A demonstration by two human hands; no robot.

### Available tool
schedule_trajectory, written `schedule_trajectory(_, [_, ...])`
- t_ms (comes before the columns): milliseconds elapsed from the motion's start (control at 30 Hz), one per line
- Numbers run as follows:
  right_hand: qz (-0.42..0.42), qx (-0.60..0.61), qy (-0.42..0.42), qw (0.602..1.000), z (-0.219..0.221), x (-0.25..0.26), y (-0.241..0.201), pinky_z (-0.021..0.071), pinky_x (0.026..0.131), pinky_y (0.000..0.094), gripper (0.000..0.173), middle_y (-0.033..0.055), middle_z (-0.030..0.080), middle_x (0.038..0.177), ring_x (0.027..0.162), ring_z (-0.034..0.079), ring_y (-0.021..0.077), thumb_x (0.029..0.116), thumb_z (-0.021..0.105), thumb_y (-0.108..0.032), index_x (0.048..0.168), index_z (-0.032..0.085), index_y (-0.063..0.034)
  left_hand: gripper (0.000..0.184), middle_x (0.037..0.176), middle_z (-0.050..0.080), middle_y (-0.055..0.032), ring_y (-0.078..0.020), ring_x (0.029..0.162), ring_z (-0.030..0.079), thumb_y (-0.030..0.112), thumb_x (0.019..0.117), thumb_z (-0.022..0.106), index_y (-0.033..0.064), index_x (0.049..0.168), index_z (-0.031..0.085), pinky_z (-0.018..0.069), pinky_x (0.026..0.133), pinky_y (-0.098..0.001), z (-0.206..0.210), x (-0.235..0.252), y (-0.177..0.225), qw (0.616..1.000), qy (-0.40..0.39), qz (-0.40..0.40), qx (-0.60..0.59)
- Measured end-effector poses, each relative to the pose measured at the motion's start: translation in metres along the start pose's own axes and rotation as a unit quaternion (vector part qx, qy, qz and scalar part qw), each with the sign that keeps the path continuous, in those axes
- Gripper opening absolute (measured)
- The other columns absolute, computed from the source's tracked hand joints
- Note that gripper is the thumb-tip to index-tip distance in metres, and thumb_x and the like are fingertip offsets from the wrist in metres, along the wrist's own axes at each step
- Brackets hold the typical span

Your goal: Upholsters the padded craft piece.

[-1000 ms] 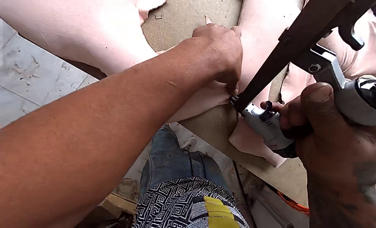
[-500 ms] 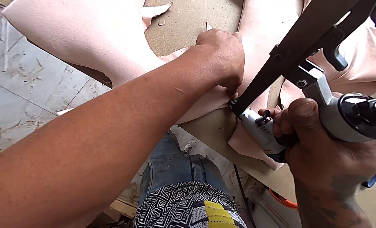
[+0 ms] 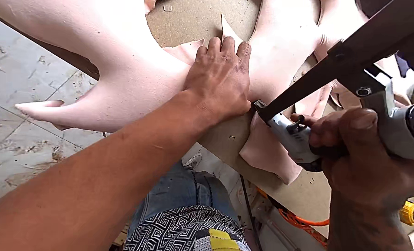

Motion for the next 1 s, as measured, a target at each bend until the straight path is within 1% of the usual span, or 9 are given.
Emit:
schedule_trajectory(100, [-0.003,0.004,0.01,1.0,0.005,0.002,0.003,0.0637,0.064,0.0414,0.02,-0.0016,0.064,0.072,0.061,0.066,0.0177,0.0946,0.076,-0.028,0.098,0.06,-0.0162,0.096,0.132,0.054,-0.0193,-0.0417,0.122,0.052,0.059,0.0636,0.081,0.0144,0.142,0.05,0.0459,0.091,-0.0558,-0.003,0.001,0.001,1.0,-0.018,-0.003,-0.003])
schedule_trajectory(200, [-0.012,-0.017,0.025,0.999,0.011,0.003,0.003,0.0632,0.06,0.0383,0.022,-0.0007,0.065,0.075,0.062,0.067,0.0183,0.0947,0.076,-0.025,0.103,0.059,-0.0142,0.095,0.131,0.055,-0.0193,-0.041,0.122,0.053,0.059,0.0631,0.081,0.014,0.141,0.051,0.0461,0.092,-0.0551,-0.002,0.001,0.001,1.0,-0.01,-0.002,-0.002])
schedule_trajectory(300, [-0.008,-0.039,0.015,0.999,0.014,0.01,0.003,0.0627,0.059,0.0404,0.022,0.0002,0.064,0.074,0.061,0.066,0.0195,0.0949,0.075,-0.026,0.1,0.059,-0.0126,0.095,0.131,0.054,-0.0179,-0.04,0.123,0.052,0.06,0.0632,0.083,0.016,0.141,0.052,0.0467,0.092,-0.0541,-0.004,0.003,-0.003,1.0,-0.025,-0.003,-0.019])
schedule_trajectory(367, [0.018,-0.03,-0.002,0.999,0.011,0.016,0.001,0.0627,0.06,0.0435,0.022,0.0013,0.062,0.071,0.06,0.065,0.0209,0.0949,0.075,-0.026,0.099,0.06,-0.0106,0.087,0.123,0.059,-0.0143,-0.0368,0.117,0.056,0.066,0.0677,0.081,0.0178,0.135,0.056,0.0493,0.09,-0.0544,-0.01,0.008,-0.01,0.997,-0.055,-0.005,-0.058])
schedule_trajectory(433, [0.034,-0.019,-0.01,0.999,0.001,0.018,-0.001,0.0628,0.06,0.04,0.021,0.001,0.062,0.071,0.059,0.065,0.0195,0.0964,0.074,-0.027,0.101,0.06,-0.012,0.079,0.109,0.068,-0.0109,-0.0324,0.105,0.065,0.075,0.076,0.073,0.0162,0.129,0.063,0.0526,0.086,-0.0569,-0.026,0.02,-0.014,0.993,-0.092,-0.012,-0.067])
schedule_trajectory(533, [0.039,-0.008,-0.009,0.999,-0.012,0.012,0.003,0.0628,0.061,0.0394,0.02,-0.0009,0.062,0.068,0.057,0.064,0.0173,0.0974,0.072,-0.031,0.099,0.06,-0.0153,0.085,0.1,0.067,-0.0141,-0.0361,0.099,0.065,0.072,0.0688,0.08,0.0096,0.122,0.061,0.0503,0.079,-0.0609,-0.038,0.038,-0.001,0.99,-0.14,-0.023,-0.005])
schedule_trajectory(633, [0.034,0.004,0.003,0.999,-0.016,0.008,0.007,0.0641,0.065,0.0447,0.02,-0.0009,0.061,0.067,0.057,0.064,0.0188,0.0972,0.072,-0.031,0.096,0.06,-0.0151,0.111,0.103,0.066,-0.0206,-0.0416,0.1,0.065,0.073,0.0603,0.085,0.003,0.138,0.049,0.0503,0.08,-0.0647,-0.035,0.057,0.012,0.984,-0.163,-0.021,0.064])
schedule_trajectory(733, [0.028,0.001,-0.005,1.0,-0.013,0.009,0.009,0.0632,0.063,0.0424,0.021,-0.0004,0.061,0.068,0.058,0.064,0.0189,0.0973,0.072,-0.031,0.095,0.059,-0.0149,0.12,0.101,0.065,-0.022,-0.0424,0.097,0.065,0.075,0.0586,0.083,-0.0013,0.143,0.044,0.0496,0.078,-0.0643,-0.032,0.063,0.017,0.98,-0.169,-0.019,0.102])
schedule_trajectory(1000, [0.023,0.006,0.0,1.0,0.001,0.012,0.008,0.0647,0.068,0.0485,0.021,0.0013,0.06,0.068,0.059,0.065,0.022,0.0964,0.073,-0.026,0.097,0.057,-0.0125,0.121,0.11,0.064,-0.0241,-0.0437,0.105,0.063,0.07,0.0618,0.085,0.0009,0.149,0.038,0.0485,0.083,-0.0659,-0.033,0.057,0.02,0.983,-0.162,-0.026,0.087])
Point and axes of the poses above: each hand's wrist, its own x-axis towards the middle knuckle, its own z-axis out of the palm, y = z × x, the point moved 3 cm from there along x, towards the middle knuckle
